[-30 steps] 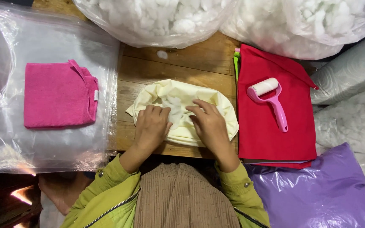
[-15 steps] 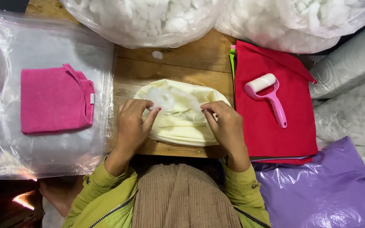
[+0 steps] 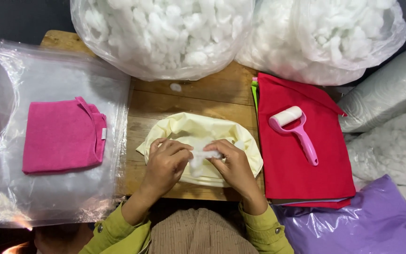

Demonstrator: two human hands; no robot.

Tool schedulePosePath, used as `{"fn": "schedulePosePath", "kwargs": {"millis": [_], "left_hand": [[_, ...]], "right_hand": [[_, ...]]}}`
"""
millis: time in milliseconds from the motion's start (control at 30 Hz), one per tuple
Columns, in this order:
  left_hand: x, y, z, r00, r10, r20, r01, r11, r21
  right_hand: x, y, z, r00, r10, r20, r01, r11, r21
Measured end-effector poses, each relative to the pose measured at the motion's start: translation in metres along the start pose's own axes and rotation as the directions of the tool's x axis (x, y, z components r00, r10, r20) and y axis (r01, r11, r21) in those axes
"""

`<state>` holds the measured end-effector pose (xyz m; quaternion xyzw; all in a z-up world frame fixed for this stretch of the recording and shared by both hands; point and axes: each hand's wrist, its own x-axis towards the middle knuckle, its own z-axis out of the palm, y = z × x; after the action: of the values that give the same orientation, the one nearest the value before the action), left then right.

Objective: A person uses a lint roller on a pillowcase and then manually stuffs it with fiberfill from large bags.

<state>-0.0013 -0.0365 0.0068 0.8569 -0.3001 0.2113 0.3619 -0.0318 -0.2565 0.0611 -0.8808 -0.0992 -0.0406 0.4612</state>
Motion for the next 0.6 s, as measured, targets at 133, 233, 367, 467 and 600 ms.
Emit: {"fn": "schedulePosePath", "kwargs": {"millis": [133, 233, 367, 467, 600], "left_hand": [[-0.006, -0.03, 0.0, 0.997, -0.003, -0.075, 0.012, 0.994, 0.111], [0.003, -0.033, -0.001, 0.986, 0.083, -0.142, -0.04, 0.959, 0.281], [0.019, 0.004, -0.018, 0.998, -0.023, -0.052, 0.023, 1.0, 0.008], [0.018, 0.019, -0.018, 0.962, -0.188, 0.196, 0.25, 0.894, -0.371], [0.015, -0.001, -0.009, 0.998, -0.054, 0.038, 0.062, 0.955, -0.291]], "right_hand": [[-0.005, -0.016, -0.021, 0.996, 0.049, -0.077, -0.052, 0.998, -0.03], [-0.013, -0.008, -0.02, 0.993, 0.074, -0.093, -0.084, 0.99, -0.114], [-0.01, -0.011, -0.003, 0.972, 0.154, -0.177, -0.175, 0.979, -0.108], [-0.007, -0.007, 0.009, 0.976, -0.034, -0.216, 0.002, 0.989, -0.148], [-0.002, -0.014, 0.006, 0.978, -0.062, -0.201, 0.042, 0.994, -0.1]]}}
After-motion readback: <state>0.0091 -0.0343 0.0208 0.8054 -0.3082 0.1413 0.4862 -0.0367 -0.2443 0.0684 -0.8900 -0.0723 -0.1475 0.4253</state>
